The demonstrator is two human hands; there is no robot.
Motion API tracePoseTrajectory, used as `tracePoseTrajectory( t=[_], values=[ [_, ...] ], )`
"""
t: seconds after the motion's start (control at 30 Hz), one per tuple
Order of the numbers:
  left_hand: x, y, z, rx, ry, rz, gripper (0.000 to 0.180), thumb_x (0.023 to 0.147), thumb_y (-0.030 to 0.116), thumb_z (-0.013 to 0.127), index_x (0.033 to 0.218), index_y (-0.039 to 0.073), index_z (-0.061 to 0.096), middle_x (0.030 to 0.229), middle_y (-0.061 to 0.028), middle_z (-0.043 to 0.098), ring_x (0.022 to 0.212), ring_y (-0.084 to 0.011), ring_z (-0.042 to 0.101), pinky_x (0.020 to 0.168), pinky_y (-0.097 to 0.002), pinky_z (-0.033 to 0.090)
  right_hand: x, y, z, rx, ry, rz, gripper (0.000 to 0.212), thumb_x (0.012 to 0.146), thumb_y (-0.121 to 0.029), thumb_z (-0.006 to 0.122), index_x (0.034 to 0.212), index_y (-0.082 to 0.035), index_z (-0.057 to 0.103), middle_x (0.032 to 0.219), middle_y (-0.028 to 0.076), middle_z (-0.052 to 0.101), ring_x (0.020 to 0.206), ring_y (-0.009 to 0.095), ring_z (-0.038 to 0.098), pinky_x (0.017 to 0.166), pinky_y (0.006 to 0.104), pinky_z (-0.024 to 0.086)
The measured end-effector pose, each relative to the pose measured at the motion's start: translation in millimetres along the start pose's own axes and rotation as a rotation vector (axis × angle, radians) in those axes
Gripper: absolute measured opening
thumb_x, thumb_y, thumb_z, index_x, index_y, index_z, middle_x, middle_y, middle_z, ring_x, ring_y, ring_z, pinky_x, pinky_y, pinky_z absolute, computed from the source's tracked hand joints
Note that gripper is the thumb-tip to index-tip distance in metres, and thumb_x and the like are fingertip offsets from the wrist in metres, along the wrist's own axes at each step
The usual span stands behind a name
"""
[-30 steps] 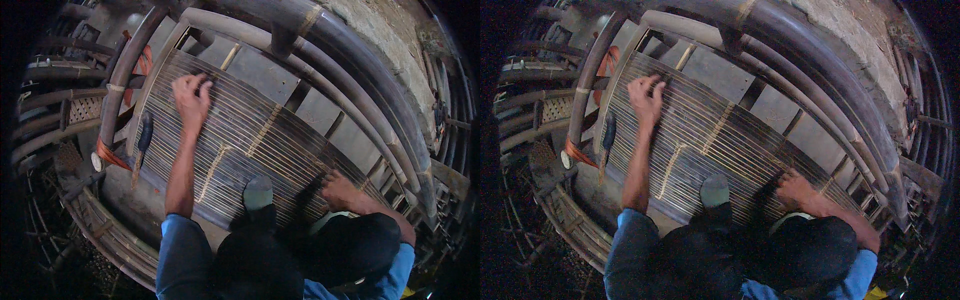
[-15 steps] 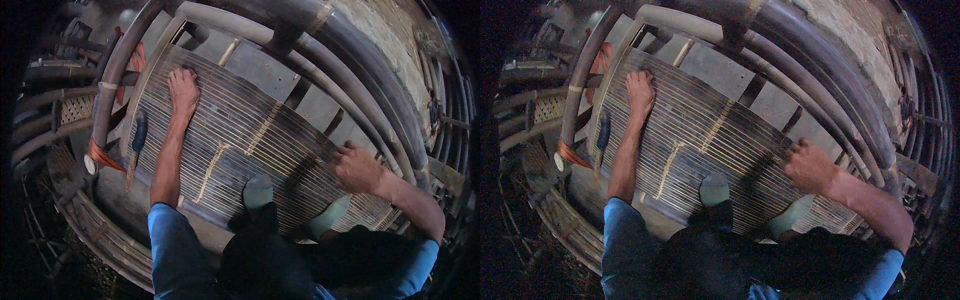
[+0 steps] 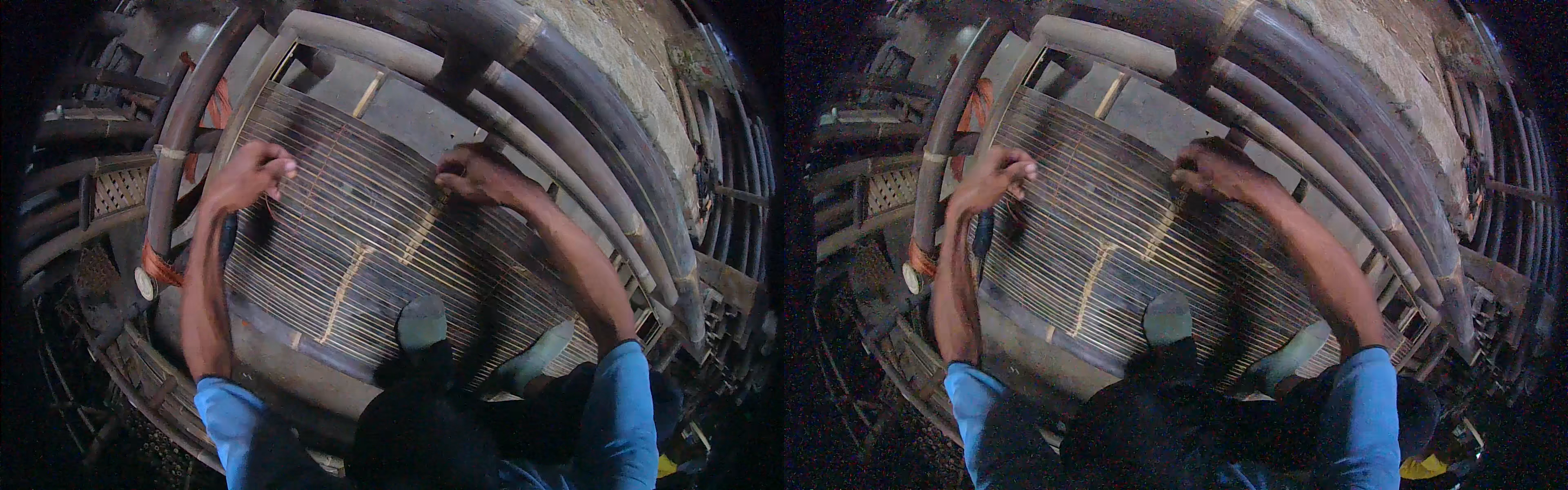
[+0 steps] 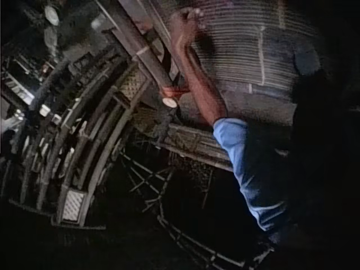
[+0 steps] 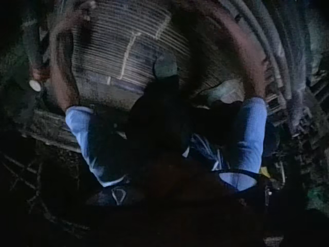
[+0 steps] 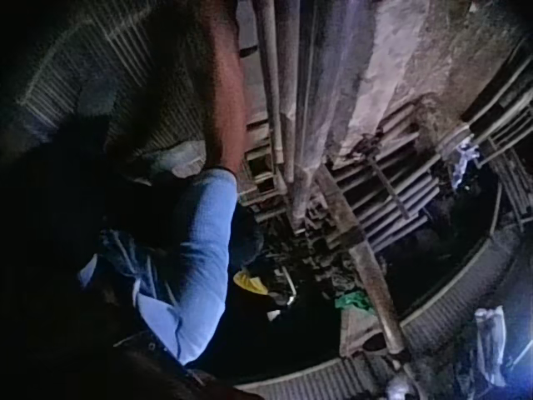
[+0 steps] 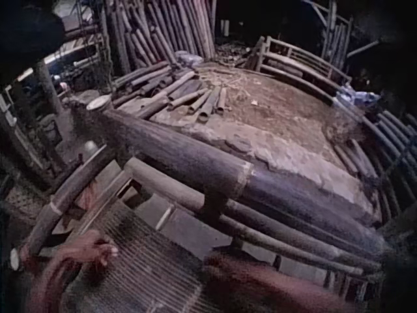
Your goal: The person weaves thin bamboo strips together to form a mat, using a knife to trim a darker strip and manually threading it through the existing structure while standing over the work surface.
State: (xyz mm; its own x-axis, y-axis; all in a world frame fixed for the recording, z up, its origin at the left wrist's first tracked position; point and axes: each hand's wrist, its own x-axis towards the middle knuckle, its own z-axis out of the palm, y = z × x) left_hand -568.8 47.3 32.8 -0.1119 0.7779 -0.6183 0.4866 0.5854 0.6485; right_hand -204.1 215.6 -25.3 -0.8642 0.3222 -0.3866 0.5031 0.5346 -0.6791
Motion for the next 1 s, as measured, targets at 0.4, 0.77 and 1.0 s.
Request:
tracePoseTrajectory(
  t=[0.4,0.77,1.0],
  values=[
    [5,49,-77,-0.987,0.637,0.328,0.029,0.1,0.022,0.057,0.106,-0.006,0.06,0.103,-0.012,0.066,0.082,-0.0143,0.06,0.069,-0.0232,0.046,134,6,51,0.521,0.501,0.162,0.03,0.092,-0.022,0.067,0.113,0.0,0.07,0.091,0.01,0.073,0.081,0.015,0.067,0.076,0.0302,0.053],
    [198,38,56,0.567,0.475,0.254,0.018,0.078,0.013,0.067,0.096,0.013,0.07,0.102,-0.0138,0.069,0.103,-0.0347,0.067,0.085,-0.0453,0.054,198,37,76,0.658,0.592,0.26,0.051,0.093,-0.013,0.062,0.139,0.004,0.051,0.096,0.012,0.074,0.074,0.015,0.064,0.072,0.0273,0.05],
    [207,-2,57,0.507,0.181,0.275,0.023,0.078,0.02,0.071,0.1,0.011,0.068,0.096,-0.0183,0.069,0.087,-0.0379,0.07,0.08,-0.0462,0.054,192,1,76,0.68,0.472,0.274,0.034,0.088,-0.032,0.066,0.09,0.0,0.075,0.08,0.02,0.072,0.078,0.03,0.072,0.075,0.0385,0.054]
  ],
)
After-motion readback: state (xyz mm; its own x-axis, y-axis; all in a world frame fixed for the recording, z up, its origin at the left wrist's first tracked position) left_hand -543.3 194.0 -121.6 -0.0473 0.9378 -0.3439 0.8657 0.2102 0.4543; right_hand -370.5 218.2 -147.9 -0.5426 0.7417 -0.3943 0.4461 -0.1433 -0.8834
